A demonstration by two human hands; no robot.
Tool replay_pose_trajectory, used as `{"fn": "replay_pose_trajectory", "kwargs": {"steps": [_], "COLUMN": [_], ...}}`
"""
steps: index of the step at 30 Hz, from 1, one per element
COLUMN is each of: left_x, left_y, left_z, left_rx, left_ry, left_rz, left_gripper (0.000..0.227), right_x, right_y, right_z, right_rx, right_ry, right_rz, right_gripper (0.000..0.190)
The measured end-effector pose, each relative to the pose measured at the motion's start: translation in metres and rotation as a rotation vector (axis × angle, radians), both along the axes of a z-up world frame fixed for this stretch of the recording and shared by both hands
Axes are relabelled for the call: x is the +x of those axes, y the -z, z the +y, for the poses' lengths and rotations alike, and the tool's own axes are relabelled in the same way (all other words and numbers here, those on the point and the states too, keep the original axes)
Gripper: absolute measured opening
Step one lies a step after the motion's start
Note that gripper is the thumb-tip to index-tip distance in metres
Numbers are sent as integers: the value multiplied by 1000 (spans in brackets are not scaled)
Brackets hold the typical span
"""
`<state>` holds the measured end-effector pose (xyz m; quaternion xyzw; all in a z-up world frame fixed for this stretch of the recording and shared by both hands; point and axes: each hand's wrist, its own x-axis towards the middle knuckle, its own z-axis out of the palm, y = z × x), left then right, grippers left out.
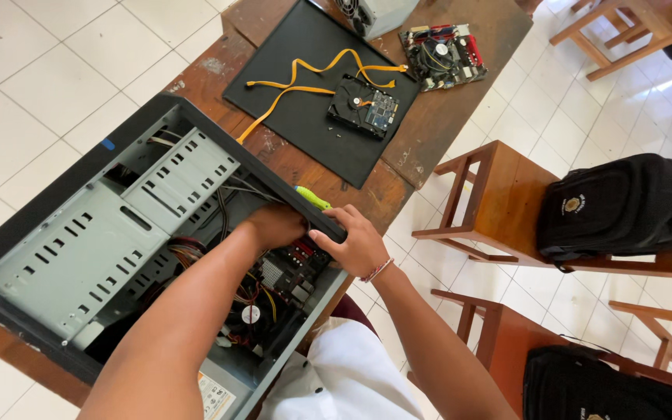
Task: The person connects internal cables inside a desktop computer case, including power and data connectors to the motherboard and drive bay. They use a screwdriver to secure components and organize wiring within the chassis.
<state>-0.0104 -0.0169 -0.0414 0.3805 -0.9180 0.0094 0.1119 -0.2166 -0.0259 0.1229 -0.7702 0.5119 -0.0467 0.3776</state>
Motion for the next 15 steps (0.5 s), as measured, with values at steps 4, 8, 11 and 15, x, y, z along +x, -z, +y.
{"fn": "replay_pose_trajectory", "kwargs": {"steps": [4, 8, 11, 15], "left_x": [3, 6, 8, 6], "left_y": [-32, -28, -20, -70], "left_z": [0, 6, 14, 11], "left_rx": [57, 21, -44, -45], "left_ry": [33, 32, -6, 7], "left_rz": [-27, -32, -30, -44], "left_gripper": [20, 20, 19, 19], "right_x": [2, 1, 5, 13], "right_y": [-2, 7, 3, -10], "right_z": [0, -1, 2, 2], "right_rx": [18, -4, -49, -15], "right_ry": [11, 22, -16, -28], "right_rz": [55, 161, 245, 387], "right_gripper": [55, 50, 48, 49]}}
